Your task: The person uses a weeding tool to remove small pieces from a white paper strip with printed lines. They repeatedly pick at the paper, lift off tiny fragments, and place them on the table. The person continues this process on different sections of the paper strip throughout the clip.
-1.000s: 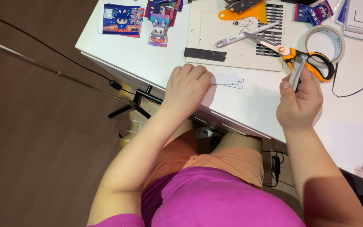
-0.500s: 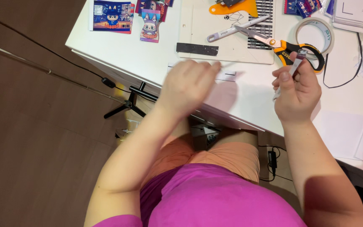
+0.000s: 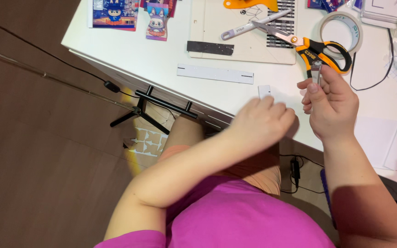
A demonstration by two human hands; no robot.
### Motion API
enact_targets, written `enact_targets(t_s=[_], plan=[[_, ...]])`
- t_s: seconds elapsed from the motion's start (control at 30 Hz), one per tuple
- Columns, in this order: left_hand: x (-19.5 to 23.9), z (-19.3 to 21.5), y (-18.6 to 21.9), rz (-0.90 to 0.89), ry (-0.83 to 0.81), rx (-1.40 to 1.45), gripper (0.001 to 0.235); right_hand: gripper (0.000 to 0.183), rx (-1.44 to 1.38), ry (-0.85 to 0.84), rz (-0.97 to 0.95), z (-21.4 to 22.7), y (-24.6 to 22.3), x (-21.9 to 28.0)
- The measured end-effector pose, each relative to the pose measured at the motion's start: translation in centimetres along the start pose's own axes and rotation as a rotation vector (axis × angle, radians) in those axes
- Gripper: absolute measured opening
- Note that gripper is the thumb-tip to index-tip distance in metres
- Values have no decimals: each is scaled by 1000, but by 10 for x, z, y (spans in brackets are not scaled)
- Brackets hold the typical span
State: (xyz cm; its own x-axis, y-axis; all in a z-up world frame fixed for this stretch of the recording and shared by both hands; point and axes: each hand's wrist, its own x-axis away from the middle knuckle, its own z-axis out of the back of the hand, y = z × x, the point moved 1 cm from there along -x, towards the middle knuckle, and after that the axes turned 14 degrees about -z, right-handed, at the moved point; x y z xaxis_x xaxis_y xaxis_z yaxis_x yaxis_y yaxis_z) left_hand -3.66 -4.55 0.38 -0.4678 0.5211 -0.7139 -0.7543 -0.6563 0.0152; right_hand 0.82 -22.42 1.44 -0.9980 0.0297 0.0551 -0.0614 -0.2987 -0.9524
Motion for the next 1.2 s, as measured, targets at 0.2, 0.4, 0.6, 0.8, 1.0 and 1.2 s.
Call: enact_targets(t_s=[0.2, 0.4, 0.6, 0.8, 1.0, 1.2], plan=[[27, 19, -40, -229, -59, 150, 8, 22, 241, -91, 66, 14, -18, 15], [42, 30, -30, -29, 62, -40, 17, 18, 865, -76, 615, 14, -14, 32], [53, 27, -21, 55, 107, -22, 13, 15, 1227, 141, 1055, 4, -11, 43], [63, 18, -13, 42, 25, -27, 22, 14, 1337, 209, 1136, -3, -15, 54], [60, 17, -11, 77, -19, -111, 26, 13, 1404, 325, 1097, -8, -11, 55], [58, 12, -15, 57, -3, 39, 21, 8, 1412, 365, 1083, -11, -11, 57]])
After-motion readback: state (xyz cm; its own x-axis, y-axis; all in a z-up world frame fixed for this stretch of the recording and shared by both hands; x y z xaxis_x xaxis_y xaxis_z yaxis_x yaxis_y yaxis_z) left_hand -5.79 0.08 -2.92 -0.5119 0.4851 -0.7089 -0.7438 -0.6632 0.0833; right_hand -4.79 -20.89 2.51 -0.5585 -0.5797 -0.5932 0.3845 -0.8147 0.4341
